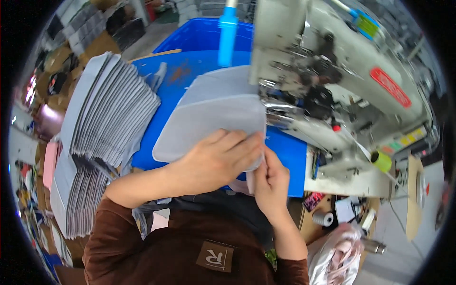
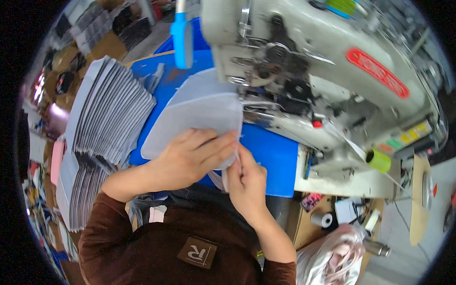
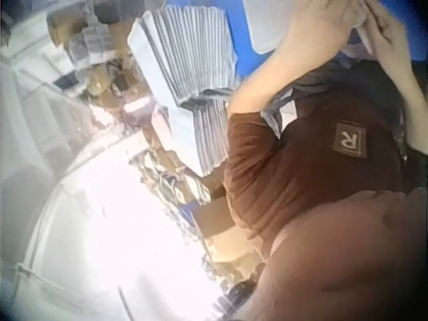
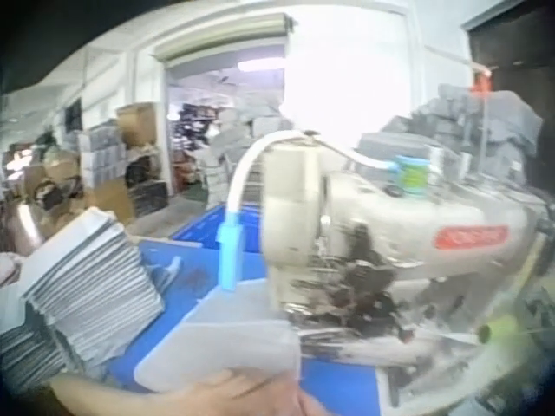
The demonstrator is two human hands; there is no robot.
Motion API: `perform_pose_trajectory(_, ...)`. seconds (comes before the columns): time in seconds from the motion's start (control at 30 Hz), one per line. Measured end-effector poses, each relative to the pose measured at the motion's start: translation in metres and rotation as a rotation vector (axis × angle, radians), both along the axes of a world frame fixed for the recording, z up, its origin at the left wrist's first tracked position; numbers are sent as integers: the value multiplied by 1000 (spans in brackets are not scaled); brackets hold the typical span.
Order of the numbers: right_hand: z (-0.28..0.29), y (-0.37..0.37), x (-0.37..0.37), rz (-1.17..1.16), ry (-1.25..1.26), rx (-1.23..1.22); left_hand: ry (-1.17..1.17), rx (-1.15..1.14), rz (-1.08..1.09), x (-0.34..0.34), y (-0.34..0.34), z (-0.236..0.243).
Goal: Using an industrial sewing machine to attach mesh pockets and straps to fabric pouch panels.
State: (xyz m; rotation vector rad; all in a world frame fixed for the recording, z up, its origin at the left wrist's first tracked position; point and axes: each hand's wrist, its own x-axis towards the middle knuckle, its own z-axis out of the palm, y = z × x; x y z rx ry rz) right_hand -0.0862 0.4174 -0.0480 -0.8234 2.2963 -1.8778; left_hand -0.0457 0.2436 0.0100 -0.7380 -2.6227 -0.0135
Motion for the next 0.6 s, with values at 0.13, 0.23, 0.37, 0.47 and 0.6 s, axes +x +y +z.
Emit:
perform_pose_trajectory(0.13, -1, -8, -16, -14, -29, -61, 69, 7, -42, -15, -7, -6)
perform_pose_trajectory(0.23, -4, -19, -32, -35, 11, -95, 95, 20, -67, -28, -18, -6)
perform_pose_trajectory(0.37, 1, -26, -49, -49, -23, -25, 83, 80, -102, -49, -27, -10)
perform_pose_trajectory(0.47, 6, -28, -59, -79, 9, 36, 161, 107, -114, -64, -32, -9)
perform_pose_trajectory(0.6, 14, -32, -60, -93, -24, 78, 166, 86, -138, -67, -42, -15)
